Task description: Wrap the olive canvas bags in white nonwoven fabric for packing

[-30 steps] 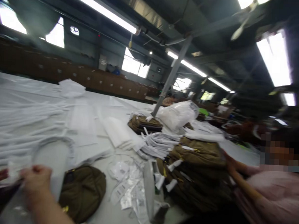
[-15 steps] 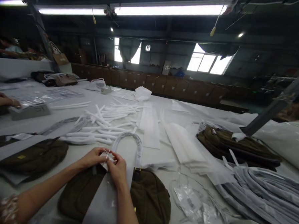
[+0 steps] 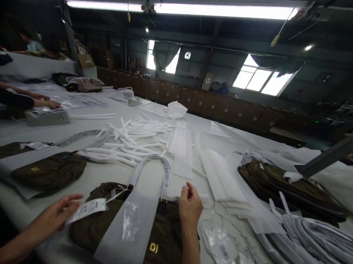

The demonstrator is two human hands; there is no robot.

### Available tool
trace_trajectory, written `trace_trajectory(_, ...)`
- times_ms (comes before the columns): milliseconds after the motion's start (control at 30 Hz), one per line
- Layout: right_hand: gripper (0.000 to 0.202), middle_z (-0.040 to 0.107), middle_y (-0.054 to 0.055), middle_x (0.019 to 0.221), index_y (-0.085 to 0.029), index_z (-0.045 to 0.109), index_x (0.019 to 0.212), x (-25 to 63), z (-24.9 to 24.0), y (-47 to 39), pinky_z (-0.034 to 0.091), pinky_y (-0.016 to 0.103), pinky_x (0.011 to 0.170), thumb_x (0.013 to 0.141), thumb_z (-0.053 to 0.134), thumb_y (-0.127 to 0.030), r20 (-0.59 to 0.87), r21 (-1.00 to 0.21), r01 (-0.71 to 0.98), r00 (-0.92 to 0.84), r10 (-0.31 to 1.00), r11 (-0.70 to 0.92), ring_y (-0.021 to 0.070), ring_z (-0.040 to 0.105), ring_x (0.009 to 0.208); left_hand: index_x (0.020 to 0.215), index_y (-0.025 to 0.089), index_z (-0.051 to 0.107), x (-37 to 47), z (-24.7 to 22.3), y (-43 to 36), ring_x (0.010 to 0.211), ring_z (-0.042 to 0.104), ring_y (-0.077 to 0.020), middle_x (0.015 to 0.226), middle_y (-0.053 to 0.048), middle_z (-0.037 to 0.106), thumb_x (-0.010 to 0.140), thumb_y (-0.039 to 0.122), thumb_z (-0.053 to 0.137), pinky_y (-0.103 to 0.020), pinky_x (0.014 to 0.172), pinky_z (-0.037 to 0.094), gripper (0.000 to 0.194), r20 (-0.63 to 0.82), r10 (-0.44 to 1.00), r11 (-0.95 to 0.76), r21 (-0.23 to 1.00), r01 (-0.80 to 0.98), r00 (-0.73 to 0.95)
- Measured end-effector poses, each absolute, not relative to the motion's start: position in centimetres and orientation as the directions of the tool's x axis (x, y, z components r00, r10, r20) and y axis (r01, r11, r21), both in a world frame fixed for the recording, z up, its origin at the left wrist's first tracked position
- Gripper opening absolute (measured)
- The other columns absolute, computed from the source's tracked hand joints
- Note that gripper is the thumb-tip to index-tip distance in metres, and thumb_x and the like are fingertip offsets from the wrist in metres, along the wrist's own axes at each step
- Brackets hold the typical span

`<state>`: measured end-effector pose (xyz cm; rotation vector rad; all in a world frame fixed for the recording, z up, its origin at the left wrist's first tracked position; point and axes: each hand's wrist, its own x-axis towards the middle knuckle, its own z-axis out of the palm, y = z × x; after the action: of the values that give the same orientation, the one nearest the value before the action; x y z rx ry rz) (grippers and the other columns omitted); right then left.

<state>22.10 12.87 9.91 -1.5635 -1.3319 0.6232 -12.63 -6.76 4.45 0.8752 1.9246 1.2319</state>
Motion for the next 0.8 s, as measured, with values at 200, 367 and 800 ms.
trace_trajectory(200,0.048,0.069,0.015,0.102,-0.014,0.069,0.102,24.1,8.7,12.1,0.046,0.038,0.084,0.080,0.044,-0.049,0.329,-0.646,0.725,-0.020,0.944,0.240,0.0251,0.064,0.085,0.111,0.023,0.062,-13.1,11.0,-2.1,0.103,0.059,-0.0263,0.116,-0.007,0.063,0.080,0.057,0.053,-0.035,0.088,0.047,0.047,0.193,0.910,0.108,0.745,0.659,-0.368)
trace_trajectory(367,0.052,0.066,0.018,0.108,-0.011,0.066,0.108,27.2,5.4,10.2,0.044,0.039,0.088,0.084,0.043,-0.051,0.146,-0.419,0.907,0.013,0.989,0.050,0.0310,0.061,0.101,0.109,0.020,0.066,-11.0,9.7,4.9,0.109,0.057,-0.0264,0.113,-0.008,0.067,0.082,0.046,0.052,-0.032,0.097,0.039,0.040,0.041,0.999,-0.029,0.644,0.764,0.003)
trace_trajectory(800,0.048,0.068,0.011,0.091,-0.021,0.062,0.086,25.6,4.5,11.0,0.043,0.034,0.076,0.092,0.027,-0.054,-0.060,-0.341,0.940,-0.026,0.998,0.004,0.0272,0.063,0.090,0.072,0.020,0.057,-10.1,2.9,8.6,0.087,0.060,-0.0267,0.081,-0.009,0.065,0.086,0.050,0.039,-0.035,0.076,0.042,0.037,-0.187,0.980,0.167,0.586,0.793,-0.068)
